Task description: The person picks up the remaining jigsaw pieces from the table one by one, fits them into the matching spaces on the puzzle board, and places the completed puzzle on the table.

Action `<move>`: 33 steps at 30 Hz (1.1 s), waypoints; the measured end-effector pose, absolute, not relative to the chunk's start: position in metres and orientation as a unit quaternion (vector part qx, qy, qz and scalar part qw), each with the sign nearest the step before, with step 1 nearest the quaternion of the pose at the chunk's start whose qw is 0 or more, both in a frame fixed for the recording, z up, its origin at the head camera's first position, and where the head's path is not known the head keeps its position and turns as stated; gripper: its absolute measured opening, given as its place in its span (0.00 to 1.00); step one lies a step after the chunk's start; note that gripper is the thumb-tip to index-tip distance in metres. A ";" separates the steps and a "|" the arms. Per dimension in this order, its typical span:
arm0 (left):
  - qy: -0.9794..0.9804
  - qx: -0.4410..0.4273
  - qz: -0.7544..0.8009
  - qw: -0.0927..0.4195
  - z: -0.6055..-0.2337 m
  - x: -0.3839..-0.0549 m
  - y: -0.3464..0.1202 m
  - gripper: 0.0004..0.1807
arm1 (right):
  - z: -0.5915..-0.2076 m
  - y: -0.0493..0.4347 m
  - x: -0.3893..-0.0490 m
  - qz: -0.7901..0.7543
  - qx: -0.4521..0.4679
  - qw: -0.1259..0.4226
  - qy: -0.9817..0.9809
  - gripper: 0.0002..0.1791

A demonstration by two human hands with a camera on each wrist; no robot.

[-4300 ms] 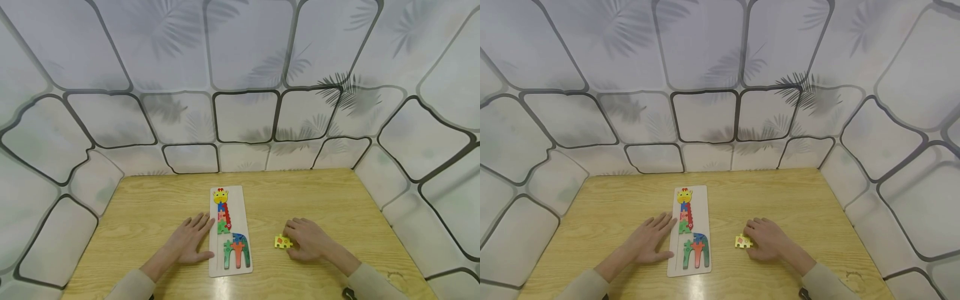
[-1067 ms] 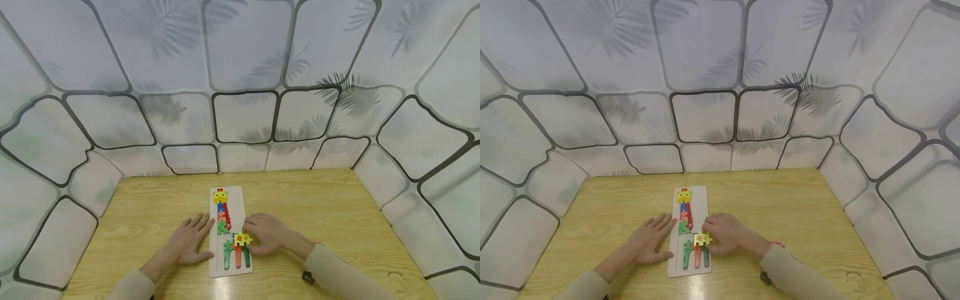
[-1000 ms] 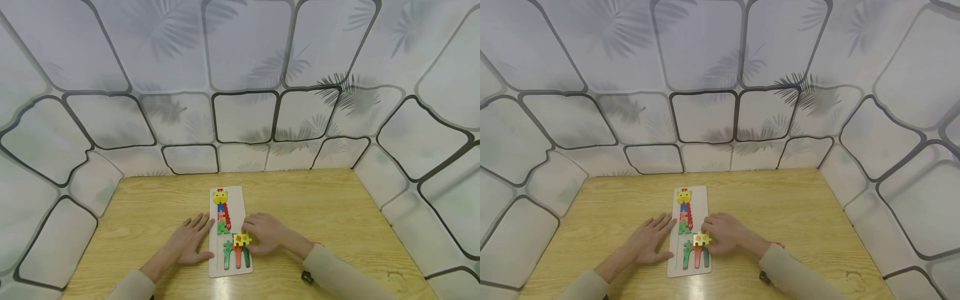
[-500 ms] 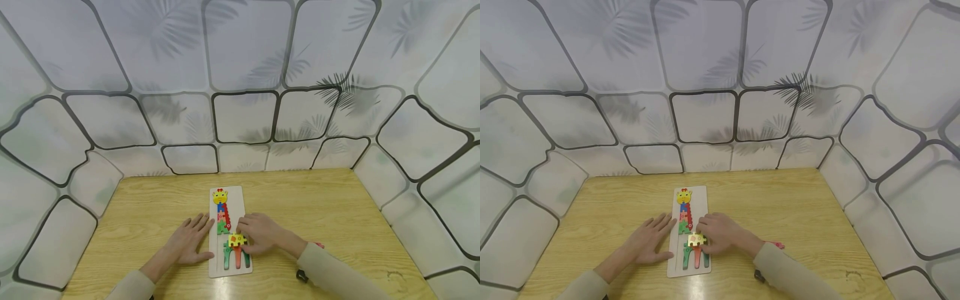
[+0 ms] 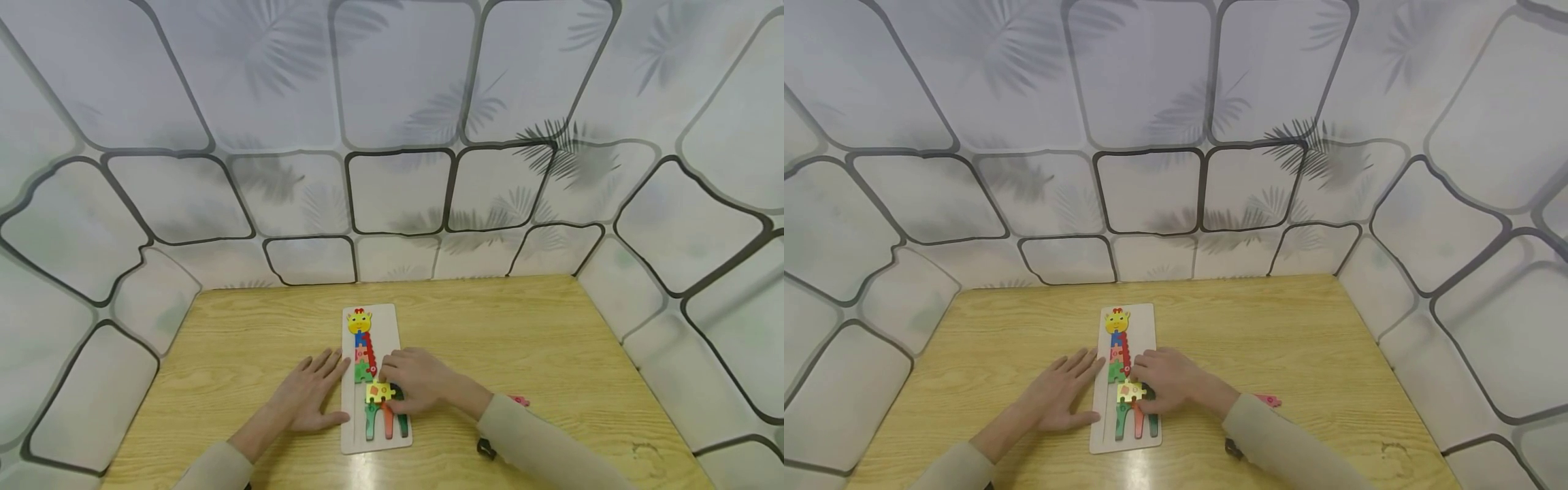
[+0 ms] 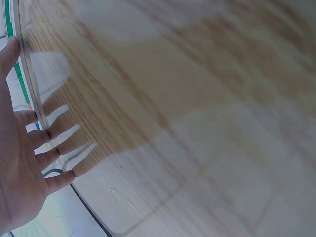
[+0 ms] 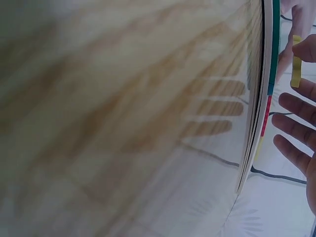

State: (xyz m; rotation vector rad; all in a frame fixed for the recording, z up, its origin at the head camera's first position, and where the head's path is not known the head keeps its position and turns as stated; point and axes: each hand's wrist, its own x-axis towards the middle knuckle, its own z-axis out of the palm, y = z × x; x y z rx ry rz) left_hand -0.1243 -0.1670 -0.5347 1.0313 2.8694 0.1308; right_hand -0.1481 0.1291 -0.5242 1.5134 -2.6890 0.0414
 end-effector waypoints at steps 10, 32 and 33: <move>0.940 0.338 0.039 0.039 -0.536 -0.125 -0.167 0.56 | -0.521 0.122 -0.152 -0.006 0.486 0.014 -0.874 0.20; 0.939 0.338 0.039 0.046 -0.538 -0.126 -0.167 0.57 | -0.521 0.111 -0.156 -0.010 0.482 -0.007 -0.876 0.23; 0.939 0.338 0.038 0.044 -0.538 -0.126 -0.167 0.57 | -0.521 0.111 -0.156 -0.013 0.483 -0.007 -0.876 0.23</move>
